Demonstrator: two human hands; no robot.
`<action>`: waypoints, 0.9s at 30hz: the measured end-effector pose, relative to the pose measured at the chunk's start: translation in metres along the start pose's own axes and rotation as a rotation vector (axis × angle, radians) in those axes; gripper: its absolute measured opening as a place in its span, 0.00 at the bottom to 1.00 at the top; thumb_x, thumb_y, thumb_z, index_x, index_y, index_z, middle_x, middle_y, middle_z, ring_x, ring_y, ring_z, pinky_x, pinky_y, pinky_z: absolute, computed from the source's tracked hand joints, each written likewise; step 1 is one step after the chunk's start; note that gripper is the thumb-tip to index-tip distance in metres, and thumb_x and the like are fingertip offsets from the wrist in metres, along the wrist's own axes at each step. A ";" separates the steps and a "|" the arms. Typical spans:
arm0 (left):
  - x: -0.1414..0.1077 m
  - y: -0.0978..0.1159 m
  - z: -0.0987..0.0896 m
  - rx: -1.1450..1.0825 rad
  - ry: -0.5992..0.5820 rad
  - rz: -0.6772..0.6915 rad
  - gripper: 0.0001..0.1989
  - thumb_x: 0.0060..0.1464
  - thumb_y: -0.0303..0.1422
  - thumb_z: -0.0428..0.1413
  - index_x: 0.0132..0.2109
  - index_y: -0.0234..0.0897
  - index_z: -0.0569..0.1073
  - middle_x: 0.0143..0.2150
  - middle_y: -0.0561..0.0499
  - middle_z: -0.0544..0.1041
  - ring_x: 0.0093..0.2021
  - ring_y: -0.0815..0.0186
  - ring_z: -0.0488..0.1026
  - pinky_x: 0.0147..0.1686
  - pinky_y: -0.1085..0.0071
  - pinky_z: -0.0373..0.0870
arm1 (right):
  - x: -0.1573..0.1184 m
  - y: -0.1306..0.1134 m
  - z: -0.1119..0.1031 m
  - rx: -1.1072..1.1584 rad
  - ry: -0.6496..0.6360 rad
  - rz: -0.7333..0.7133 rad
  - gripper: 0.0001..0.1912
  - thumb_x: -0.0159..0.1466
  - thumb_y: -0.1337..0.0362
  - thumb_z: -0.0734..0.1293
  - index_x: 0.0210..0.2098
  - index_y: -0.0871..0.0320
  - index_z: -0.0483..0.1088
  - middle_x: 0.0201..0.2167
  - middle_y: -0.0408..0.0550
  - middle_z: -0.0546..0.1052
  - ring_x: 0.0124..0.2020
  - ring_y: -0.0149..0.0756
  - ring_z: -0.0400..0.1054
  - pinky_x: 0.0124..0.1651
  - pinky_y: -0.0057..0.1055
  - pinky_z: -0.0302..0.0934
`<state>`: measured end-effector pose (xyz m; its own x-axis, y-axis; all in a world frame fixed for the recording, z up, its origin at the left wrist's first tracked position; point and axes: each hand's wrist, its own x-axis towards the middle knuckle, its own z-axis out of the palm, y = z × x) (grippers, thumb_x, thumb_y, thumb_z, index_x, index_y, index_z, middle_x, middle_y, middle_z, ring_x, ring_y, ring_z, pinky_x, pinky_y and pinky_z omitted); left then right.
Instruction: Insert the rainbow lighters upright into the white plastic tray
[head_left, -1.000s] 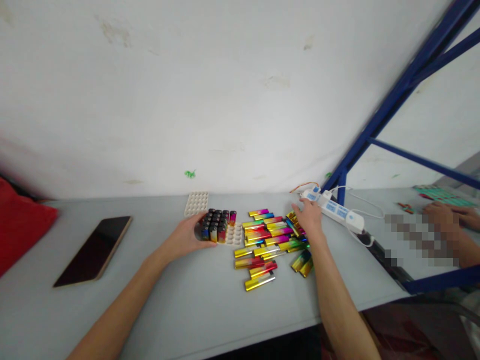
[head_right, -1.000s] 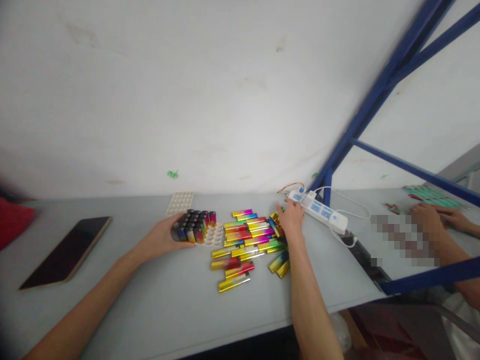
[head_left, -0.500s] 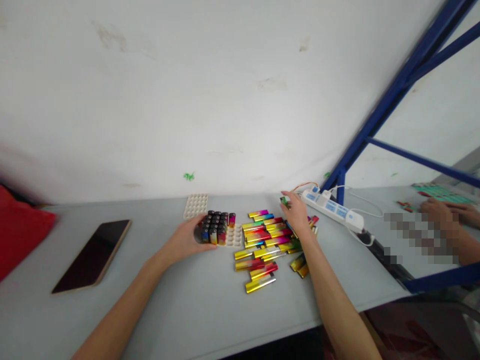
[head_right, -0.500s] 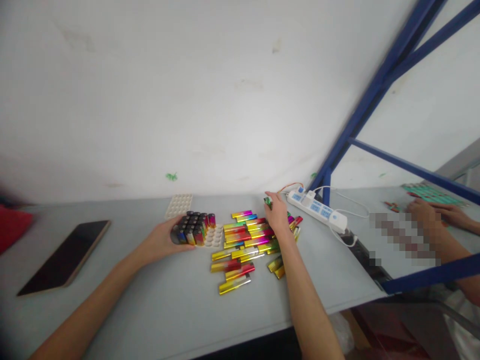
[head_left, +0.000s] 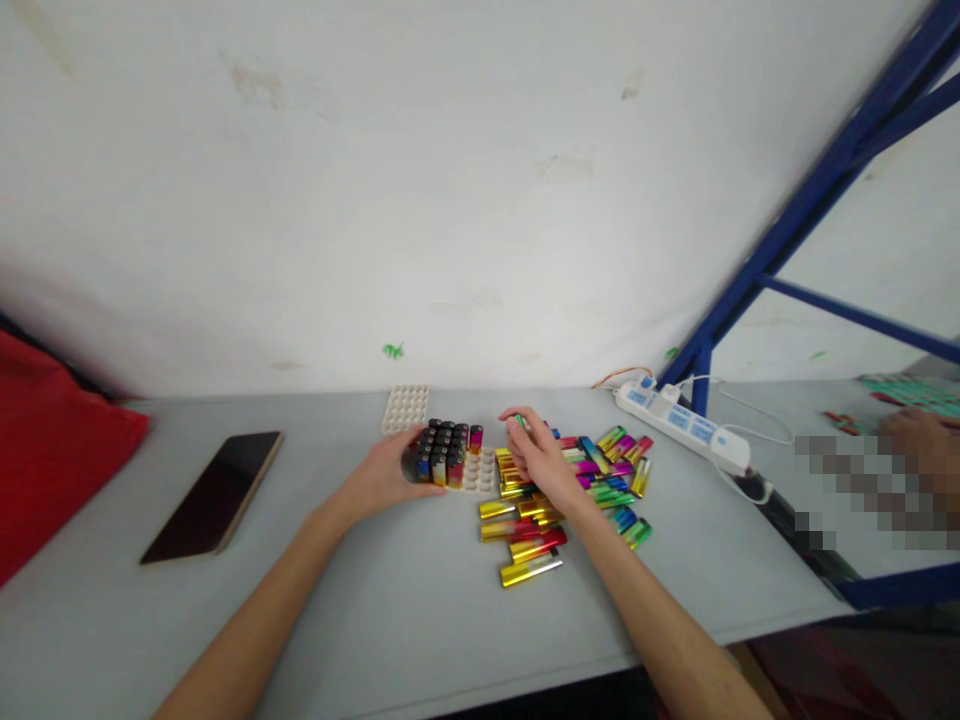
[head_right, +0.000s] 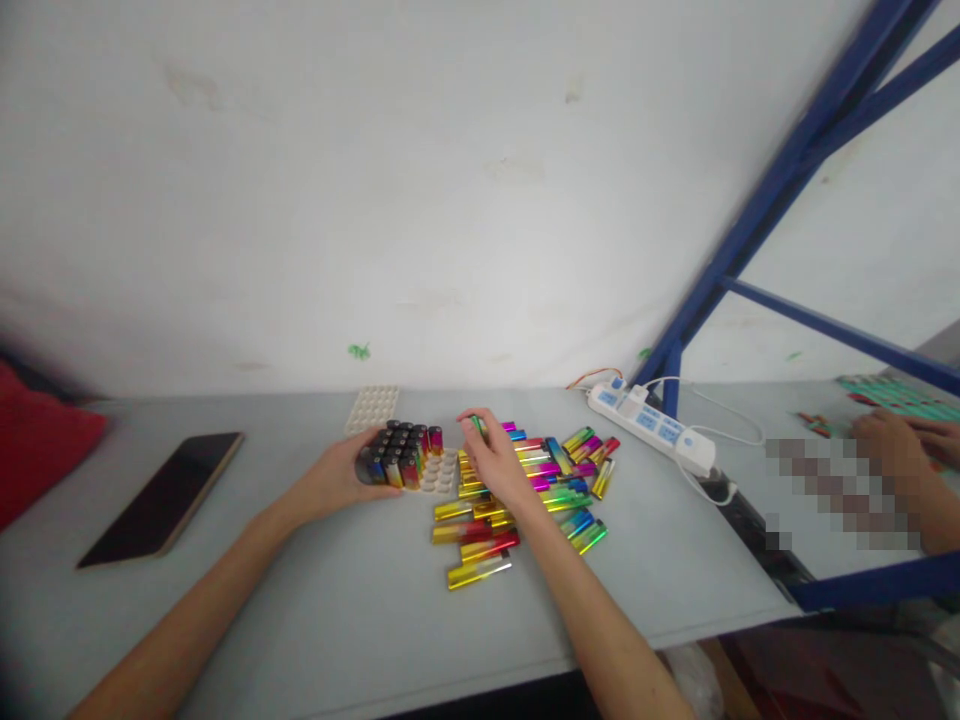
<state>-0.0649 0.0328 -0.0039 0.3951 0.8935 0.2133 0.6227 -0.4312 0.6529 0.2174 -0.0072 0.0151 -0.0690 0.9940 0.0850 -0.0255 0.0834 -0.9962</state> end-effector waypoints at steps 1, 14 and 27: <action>0.000 0.001 0.000 0.001 -0.001 0.005 0.47 0.37 0.53 0.76 0.63 0.37 0.77 0.62 0.39 0.84 0.62 0.38 0.81 0.65 0.51 0.77 | 0.000 0.003 0.003 -0.087 0.065 -0.044 0.23 0.69 0.38 0.67 0.43 0.50 0.70 0.22 0.32 0.59 0.21 0.31 0.50 0.25 0.29 0.47; -0.001 0.001 0.000 0.023 -0.018 0.004 0.46 0.40 0.54 0.74 0.64 0.38 0.76 0.62 0.40 0.84 0.61 0.40 0.81 0.63 0.53 0.79 | -0.004 0.014 0.012 -0.578 0.274 -0.194 0.18 0.68 0.52 0.59 0.23 0.50 0.56 0.19 0.39 0.63 0.26 0.35 0.58 0.33 0.34 0.47; 0.001 0.005 -0.001 -0.016 -0.022 0.019 0.45 0.38 0.53 0.75 0.62 0.37 0.78 0.60 0.40 0.85 0.60 0.38 0.82 0.64 0.51 0.78 | -0.007 0.010 0.012 -0.690 0.069 -0.419 0.22 0.80 0.47 0.59 0.33 0.51 0.65 0.38 0.50 0.76 0.42 0.44 0.71 0.48 0.37 0.64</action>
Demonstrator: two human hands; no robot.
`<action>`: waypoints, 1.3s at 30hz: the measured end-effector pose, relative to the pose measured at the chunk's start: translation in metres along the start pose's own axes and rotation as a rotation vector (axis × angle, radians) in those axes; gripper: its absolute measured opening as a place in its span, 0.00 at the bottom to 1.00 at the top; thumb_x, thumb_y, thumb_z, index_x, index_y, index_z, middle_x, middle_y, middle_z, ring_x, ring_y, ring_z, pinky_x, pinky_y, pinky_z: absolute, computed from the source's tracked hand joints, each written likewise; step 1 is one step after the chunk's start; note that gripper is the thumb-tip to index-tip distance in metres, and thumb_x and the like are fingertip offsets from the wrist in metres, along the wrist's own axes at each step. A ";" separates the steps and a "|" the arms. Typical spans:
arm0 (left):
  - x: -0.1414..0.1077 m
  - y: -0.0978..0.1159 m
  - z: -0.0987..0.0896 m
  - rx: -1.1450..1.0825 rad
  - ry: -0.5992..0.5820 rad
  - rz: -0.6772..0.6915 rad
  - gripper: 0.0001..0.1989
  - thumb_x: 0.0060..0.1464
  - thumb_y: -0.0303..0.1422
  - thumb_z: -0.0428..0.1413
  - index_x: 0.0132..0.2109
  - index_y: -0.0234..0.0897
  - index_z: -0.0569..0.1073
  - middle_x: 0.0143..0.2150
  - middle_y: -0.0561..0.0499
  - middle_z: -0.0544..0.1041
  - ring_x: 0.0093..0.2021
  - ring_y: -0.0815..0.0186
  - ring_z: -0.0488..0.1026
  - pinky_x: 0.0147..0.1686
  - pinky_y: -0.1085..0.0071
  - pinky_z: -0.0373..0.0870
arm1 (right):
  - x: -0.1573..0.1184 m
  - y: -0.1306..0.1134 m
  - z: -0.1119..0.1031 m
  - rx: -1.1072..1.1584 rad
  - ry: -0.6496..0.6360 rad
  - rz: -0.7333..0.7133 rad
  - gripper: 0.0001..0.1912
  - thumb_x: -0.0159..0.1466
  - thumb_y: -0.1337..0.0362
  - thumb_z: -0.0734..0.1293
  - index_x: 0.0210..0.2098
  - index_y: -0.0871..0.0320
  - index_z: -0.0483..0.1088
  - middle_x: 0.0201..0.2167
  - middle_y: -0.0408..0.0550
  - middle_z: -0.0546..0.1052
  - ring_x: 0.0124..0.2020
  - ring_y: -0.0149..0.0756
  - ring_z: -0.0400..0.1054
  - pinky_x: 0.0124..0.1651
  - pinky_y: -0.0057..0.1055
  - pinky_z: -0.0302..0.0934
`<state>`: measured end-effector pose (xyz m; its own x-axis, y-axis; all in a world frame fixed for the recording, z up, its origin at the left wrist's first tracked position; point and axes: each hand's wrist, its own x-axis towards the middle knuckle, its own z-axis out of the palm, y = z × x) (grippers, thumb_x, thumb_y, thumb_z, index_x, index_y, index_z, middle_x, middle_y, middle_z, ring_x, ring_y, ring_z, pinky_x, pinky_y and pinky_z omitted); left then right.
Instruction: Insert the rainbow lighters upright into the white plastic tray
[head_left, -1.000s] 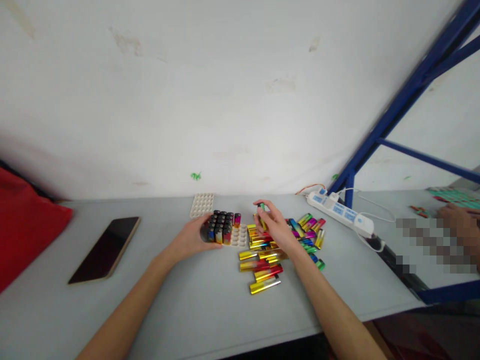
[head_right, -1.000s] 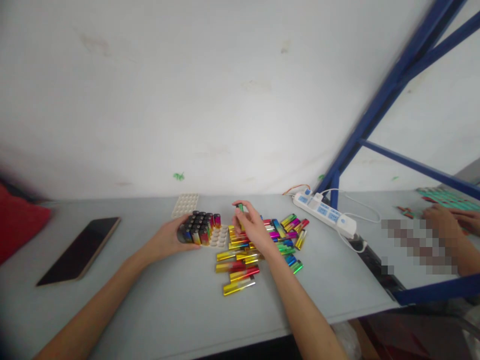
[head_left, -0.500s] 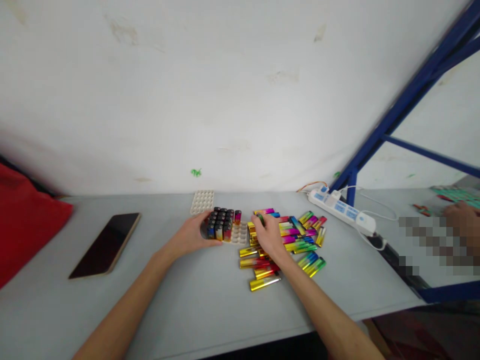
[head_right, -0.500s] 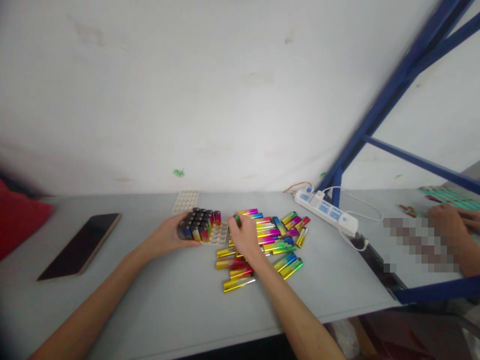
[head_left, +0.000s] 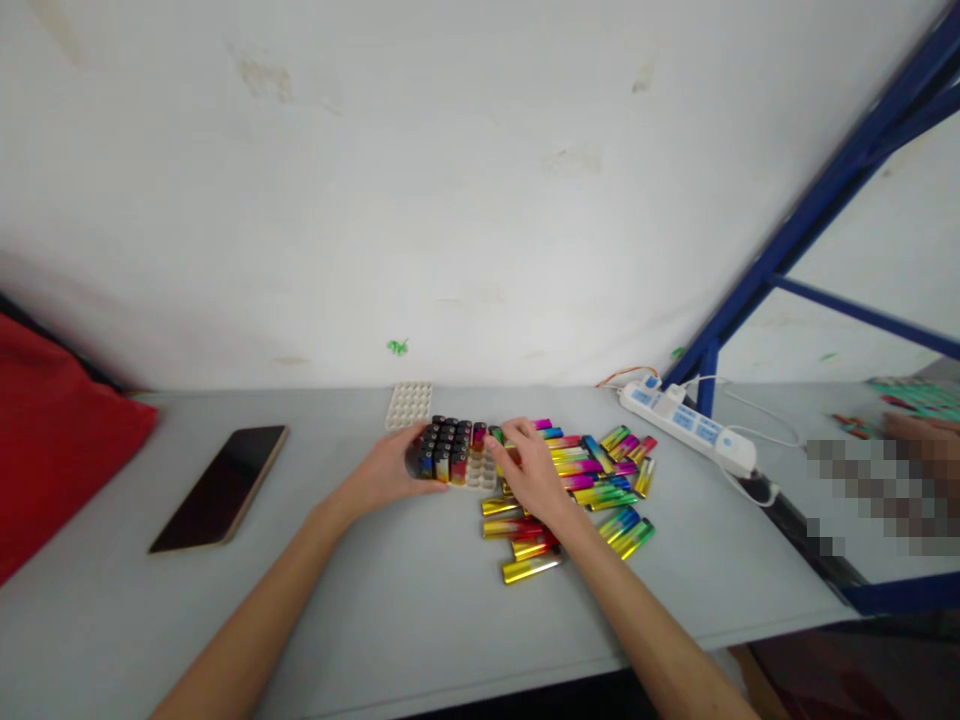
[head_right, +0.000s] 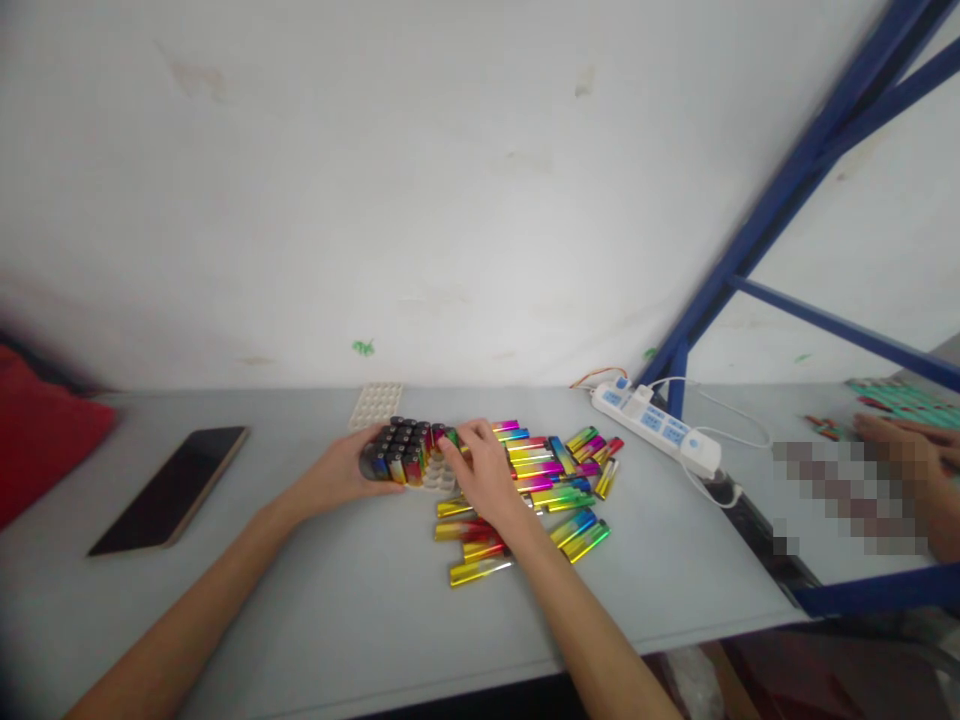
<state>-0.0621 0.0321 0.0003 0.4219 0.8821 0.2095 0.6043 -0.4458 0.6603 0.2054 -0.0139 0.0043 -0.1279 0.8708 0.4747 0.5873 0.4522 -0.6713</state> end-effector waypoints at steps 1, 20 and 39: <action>0.000 0.000 0.000 0.001 -0.003 0.001 0.45 0.38 0.53 0.75 0.62 0.37 0.78 0.60 0.40 0.85 0.59 0.39 0.82 0.64 0.51 0.78 | 0.000 0.001 0.000 -0.023 -0.010 -0.001 0.23 0.80 0.46 0.60 0.32 0.51 0.64 0.36 0.49 0.75 0.40 0.43 0.70 0.46 0.37 0.63; -0.001 -0.005 0.002 0.008 -0.007 -0.033 0.48 0.37 0.52 0.76 0.64 0.38 0.76 0.64 0.39 0.83 0.62 0.38 0.80 0.67 0.49 0.74 | 0.009 0.000 0.008 -0.592 -0.302 -0.058 0.14 0.80 0.56 0.64 0.44 0.58 0.77 0.43 0.58 0.82 0.44 0.49 0.77 0.49 0.40 0.67; -0.002 -0.004 0.002 0.019 0.001 -0.042 0.47 0.37 0.53 0.75 0.63 0.38 0.78 0.65 0.37 0.82 0.64 0.36 0.80 0.68 0.47 0.74 | 0.014 0.108 -0.064 -0.321 -0.233 0.014 0.16 0.73 0.60 0.71 0.59 0.55 0.79 0.58 0.58 0.83 0.59 0.49 0.77 0.66 0.49 0.67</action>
<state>-0.0640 0.0322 -0.0042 0.3957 0.9000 0.1826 0.6341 -0.4116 0.6546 0.3181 0.0350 -0.0257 -0.2739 0.9137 0.3001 0.8058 0.3884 -0.4471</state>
